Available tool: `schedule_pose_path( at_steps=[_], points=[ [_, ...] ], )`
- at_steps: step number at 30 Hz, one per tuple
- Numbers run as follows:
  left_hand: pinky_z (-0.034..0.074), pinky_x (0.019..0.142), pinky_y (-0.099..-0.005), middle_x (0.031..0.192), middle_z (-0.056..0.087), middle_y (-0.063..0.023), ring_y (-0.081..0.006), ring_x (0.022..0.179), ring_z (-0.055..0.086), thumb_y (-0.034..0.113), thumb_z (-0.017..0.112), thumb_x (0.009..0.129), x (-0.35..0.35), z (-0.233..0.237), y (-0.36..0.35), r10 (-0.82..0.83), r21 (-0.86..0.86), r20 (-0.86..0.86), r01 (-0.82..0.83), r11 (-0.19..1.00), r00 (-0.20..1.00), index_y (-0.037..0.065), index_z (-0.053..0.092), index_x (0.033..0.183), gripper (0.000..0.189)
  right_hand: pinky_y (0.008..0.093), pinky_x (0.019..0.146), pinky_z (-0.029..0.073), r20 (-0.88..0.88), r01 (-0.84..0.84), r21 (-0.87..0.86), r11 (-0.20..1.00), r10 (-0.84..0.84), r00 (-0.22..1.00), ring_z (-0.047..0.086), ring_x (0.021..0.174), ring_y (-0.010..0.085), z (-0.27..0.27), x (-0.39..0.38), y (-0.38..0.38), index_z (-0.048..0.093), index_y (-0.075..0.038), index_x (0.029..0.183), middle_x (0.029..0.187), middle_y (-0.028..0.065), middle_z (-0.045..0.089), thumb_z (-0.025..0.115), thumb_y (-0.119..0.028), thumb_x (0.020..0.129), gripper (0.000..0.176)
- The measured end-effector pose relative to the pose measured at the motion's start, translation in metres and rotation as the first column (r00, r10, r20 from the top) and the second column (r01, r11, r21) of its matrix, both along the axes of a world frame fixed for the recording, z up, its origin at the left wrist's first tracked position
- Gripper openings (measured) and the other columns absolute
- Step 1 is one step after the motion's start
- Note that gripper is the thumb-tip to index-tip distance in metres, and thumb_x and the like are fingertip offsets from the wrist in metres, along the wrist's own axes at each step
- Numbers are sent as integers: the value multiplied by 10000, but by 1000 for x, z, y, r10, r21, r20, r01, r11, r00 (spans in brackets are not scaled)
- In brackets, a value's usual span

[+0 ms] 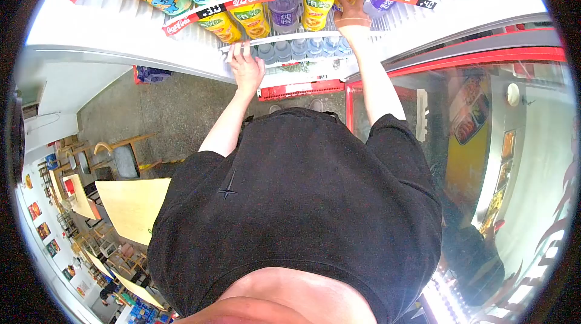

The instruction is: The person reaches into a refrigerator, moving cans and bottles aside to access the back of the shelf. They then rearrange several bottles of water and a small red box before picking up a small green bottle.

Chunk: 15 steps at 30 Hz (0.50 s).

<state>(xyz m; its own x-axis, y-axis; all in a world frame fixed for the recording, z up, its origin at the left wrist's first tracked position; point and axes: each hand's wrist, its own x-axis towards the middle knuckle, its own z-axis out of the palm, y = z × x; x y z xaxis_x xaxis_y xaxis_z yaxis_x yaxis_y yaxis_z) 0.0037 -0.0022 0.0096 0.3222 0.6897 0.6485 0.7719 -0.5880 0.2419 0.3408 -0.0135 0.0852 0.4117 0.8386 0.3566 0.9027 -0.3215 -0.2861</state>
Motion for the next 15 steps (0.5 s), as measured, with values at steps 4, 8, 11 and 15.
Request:
schedule_pose_path(
  at_steps=[4,8,11,15],
  points=[
    [402,1117,-492,1384,417,-173,-395,1355,346,58,731,720,1,1,0,-1,-7,8,1,1000,1000,63,439,1438,775,565,786,593,13,-9,42,999,8,1000,716,910,454,1,-3,-4,625,-331,1346,1339,204,506,662,-271,843,508],
    [401,1117,-497,1394,416,-177,-399,1363,340,54,727,722,0,2,-1,-7,-6,11,7,1000,1000,60,435,1442,778,542,756,602,25,-30,73,997,28,999,721,885,438,1,-4,-9,632,-348,1324,1306,187,527,671,-314,859,468],
    [399,1120,-498,1402,413,-180,-404,1368,336,50,724,723,1,3,-2,-3,-17,12,3,1000,1000,58,437,1440,773,520,735,607,56,13,29,999,-15,998,725,862,427,7,-8,-12,630,-366,1318,1298,185,530,674,-336,871,451],
    [395,1123,-498,1399,414,-181,-407,1366,336,50,723,724,1,4,-2,-4,-18,13,4,1000,1000,56,439,1438,768,515,720,607,82,7,26,1000,-9,997,725,823,414,7,-9,-17,631,-375,1305,1292,190,535,670,-338,884,424]
  ],
)
